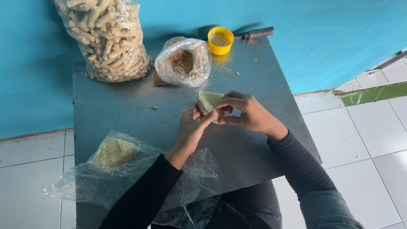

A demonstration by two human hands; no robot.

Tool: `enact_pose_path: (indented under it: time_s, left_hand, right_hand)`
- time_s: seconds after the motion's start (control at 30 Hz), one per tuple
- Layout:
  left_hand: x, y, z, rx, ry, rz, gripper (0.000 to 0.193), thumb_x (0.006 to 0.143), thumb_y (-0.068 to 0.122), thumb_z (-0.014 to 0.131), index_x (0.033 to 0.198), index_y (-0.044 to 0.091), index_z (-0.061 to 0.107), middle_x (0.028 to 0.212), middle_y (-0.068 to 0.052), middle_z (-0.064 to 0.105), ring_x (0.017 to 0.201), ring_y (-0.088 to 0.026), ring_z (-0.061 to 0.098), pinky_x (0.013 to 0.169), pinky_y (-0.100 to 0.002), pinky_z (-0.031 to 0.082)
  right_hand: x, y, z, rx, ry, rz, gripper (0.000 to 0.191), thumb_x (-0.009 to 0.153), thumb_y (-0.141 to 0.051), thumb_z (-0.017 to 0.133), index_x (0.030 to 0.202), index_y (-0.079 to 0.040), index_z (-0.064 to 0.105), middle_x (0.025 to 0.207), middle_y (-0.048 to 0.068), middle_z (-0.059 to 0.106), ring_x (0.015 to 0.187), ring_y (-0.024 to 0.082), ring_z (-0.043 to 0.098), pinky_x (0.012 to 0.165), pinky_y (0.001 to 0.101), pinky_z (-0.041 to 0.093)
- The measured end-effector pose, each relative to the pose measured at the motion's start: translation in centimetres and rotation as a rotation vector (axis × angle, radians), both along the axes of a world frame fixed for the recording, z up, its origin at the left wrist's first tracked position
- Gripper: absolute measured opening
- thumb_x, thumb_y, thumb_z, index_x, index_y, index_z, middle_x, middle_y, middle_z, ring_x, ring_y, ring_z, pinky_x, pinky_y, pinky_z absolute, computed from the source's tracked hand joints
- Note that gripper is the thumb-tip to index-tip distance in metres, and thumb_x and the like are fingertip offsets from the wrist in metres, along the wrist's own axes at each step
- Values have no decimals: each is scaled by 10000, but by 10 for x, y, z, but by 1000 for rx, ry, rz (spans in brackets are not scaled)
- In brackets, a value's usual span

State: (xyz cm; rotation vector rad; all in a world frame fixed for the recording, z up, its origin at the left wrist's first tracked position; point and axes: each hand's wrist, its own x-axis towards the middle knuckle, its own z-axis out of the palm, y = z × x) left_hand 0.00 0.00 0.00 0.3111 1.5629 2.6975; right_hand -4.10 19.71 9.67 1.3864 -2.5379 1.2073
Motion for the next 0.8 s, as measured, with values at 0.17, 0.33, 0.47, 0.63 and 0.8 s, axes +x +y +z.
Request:
enact_pose_path:
  time_s: [0.17, 0.33, 0.47, 0.63, 0.8]
  left_hand:
    - [-4, 0, 1, -104, 32, 2, 501, 871, 72, 800, 1306, -39, 575, 1208, -121, 690, 1122, -160, 680, 1014, -333, 577]
    - [-6, -1, 0, -107, 21, 33, 516, 880, 47, 776, 1334, -34, 546, 1234, -121, 671, 1148, -163, 677, 1046, -330, 569]
    - [-6, 3, 1, -83, 10, 63, 561, 880, 39, 764, 1380, -29, 519, 1247, -115, 654, 1164, -155, 656, 1048, -325, 557]
    - [-9, 3, 5, -102, 3, 56, 570, 884, 34, 756, 1394, -37, 513, 1263, -125, 663, 1184, -157, 653, 1067, -328, 541]
    - [-11, 2, 8, -79, 6, 61, 557, 892, 40, 752, 1387, -38, 509, 1266, -121, 655, 1190, -159, 643, 1058, -325, 531]
  right_hand:
    - [-5, 7, -3, -32, -9, 28, 349, 820, -57, 823, 1154, -44, 723, 1120, 88, 692, 952, 191, 717, 847, 320, 591]
    - [-10, 7, -7, -77, -42, 34, 189, 878, -36, 801, 1053, -52, 732, 1088, 59, 727, 986, 202, 746, 861, 326, 590]
    - [-10, 7, -6, -40, -33, -1, 132, 909, -20, 756, 1027, -34, 699, 1085, 63, 703, 974, 202, 733, 849, 328, 572]
    - [-10, 5, -1, -54, 5, 43, 176, 871, -46, 787, 1019, -33, 692, 1082, 73, 673, 980, 214, 710, 860, 341, 566]
    - [-8, 1, 4, -28, 6, 21, 195, 868, -35, 780, 1039, -26, 687, 1094, 77, 668, 941, 207, 705, 831, 330, 573]
